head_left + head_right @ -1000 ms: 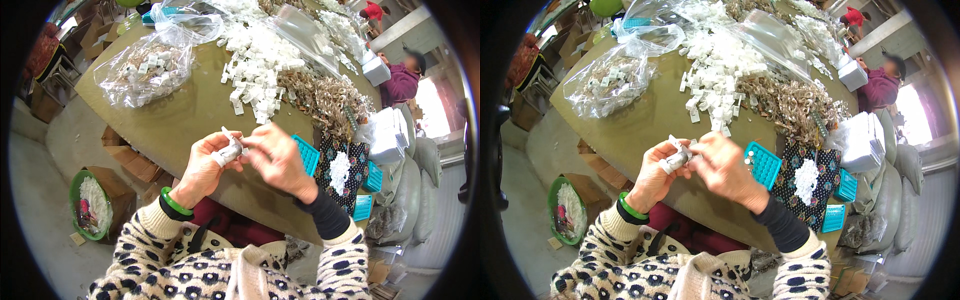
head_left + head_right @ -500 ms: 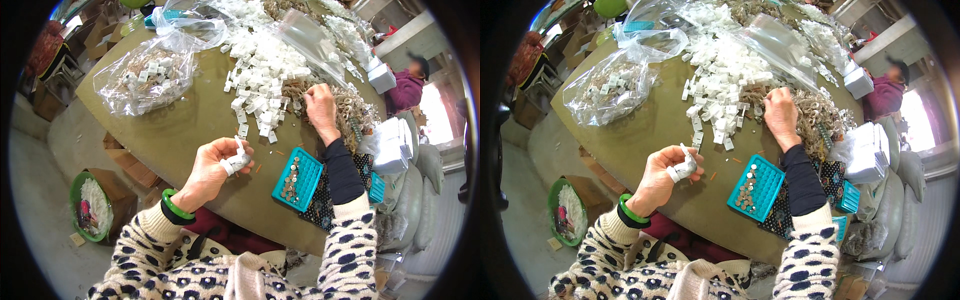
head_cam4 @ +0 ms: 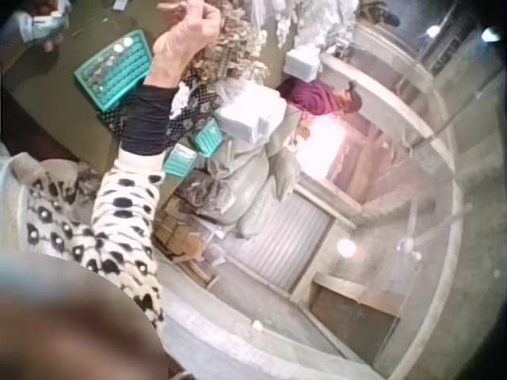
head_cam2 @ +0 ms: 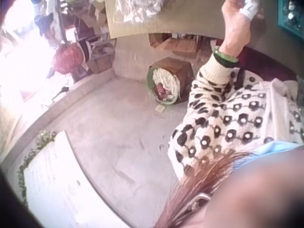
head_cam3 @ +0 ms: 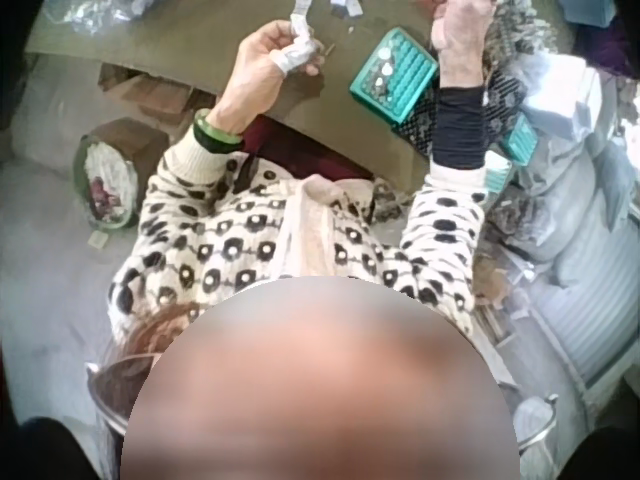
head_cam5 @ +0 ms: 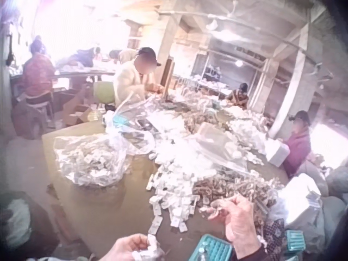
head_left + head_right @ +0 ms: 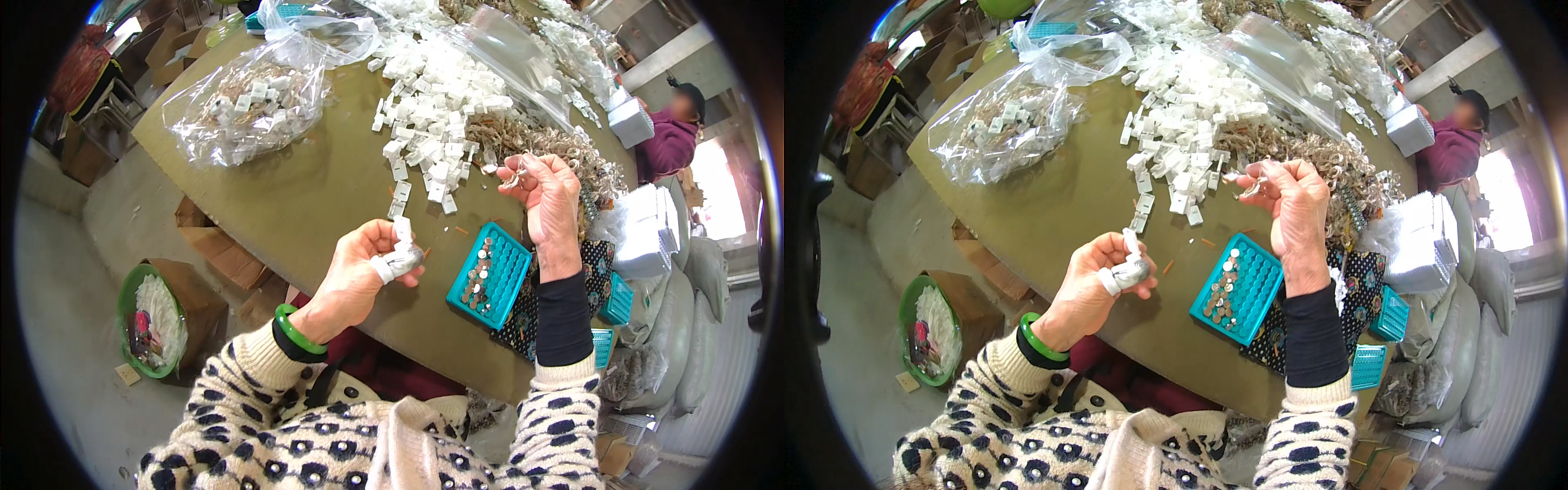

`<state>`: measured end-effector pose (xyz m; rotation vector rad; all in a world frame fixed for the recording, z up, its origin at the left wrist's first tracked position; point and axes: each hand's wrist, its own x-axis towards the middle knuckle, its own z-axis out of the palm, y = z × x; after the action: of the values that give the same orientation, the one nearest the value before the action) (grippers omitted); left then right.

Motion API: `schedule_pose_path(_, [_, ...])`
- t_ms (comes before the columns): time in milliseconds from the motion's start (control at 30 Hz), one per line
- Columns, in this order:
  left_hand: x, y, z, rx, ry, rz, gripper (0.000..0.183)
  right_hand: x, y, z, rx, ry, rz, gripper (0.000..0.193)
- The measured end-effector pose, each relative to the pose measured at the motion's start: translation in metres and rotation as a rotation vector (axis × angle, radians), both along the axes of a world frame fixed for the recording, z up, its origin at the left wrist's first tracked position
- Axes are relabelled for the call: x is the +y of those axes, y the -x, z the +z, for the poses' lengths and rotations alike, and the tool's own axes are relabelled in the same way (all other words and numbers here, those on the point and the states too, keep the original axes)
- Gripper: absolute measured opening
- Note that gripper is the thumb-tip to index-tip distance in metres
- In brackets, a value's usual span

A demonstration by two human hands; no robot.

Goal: The person repeatedly picks small white plastic housings and metallic components from a table, inserts the metal parts into the housings, and places the assembled units into a blue tray. The person handles items one at a time and occasionally shifts piles of components on the table.

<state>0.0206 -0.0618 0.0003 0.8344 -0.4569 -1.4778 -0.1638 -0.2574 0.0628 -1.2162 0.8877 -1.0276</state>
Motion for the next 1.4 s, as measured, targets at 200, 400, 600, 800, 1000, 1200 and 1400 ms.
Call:
schedule_pose_path(200, [0.0, 0.009, 0.008, 0.075, 0.144, 0.066, 0.018, 0.08, -0.013, 0.009, -0.231, -0.09, 0.085, 0.009])
schedule_pose_path(400, [0.015, 0.014, 0.014, 0.022, 0.292, 0.175, 0.019, 0.134, -0.014, 0.005, -0.313, -0.192, 0.068, 0.013])
schedule_pose_path(600, [0.026, 0.013, 0.014, -0.201, 0.308, 0.261, 0.023, 0.159, -0.013, -0.006, -0.292, -0.18, 0.101, 0.007])
schedule_pose_path(800, [0.035, 0.017, 0.017, -0.192, 0.241, 0.284, 0.022, 0.177, -0.021, -0.009, 0.12, 0.336, 0.008, 0.029])
schedule_pose_path(1000, [0.04, 0.022, 0.015, -0.138, 0.222, 0.302, 0.021, 0.185, -0.02, -0.01, 0.692, 1.107, -0.032, 0.029])
schedule_pose_path(1200, [0.046, 0.016, 0.011, -0.005, 0.159, 0.205, 0.022, 0.18, -0.018, -0.019, 0.642, 1.167, 0.008, 0.022])
schedule_pose_path(1400, [0.052, 0.015, 0.012, 0.081, 0.108, 0.147, 0.022, 0.187, -0.015, -0.021, 0.407, 0.736, 0.097, 0.019])
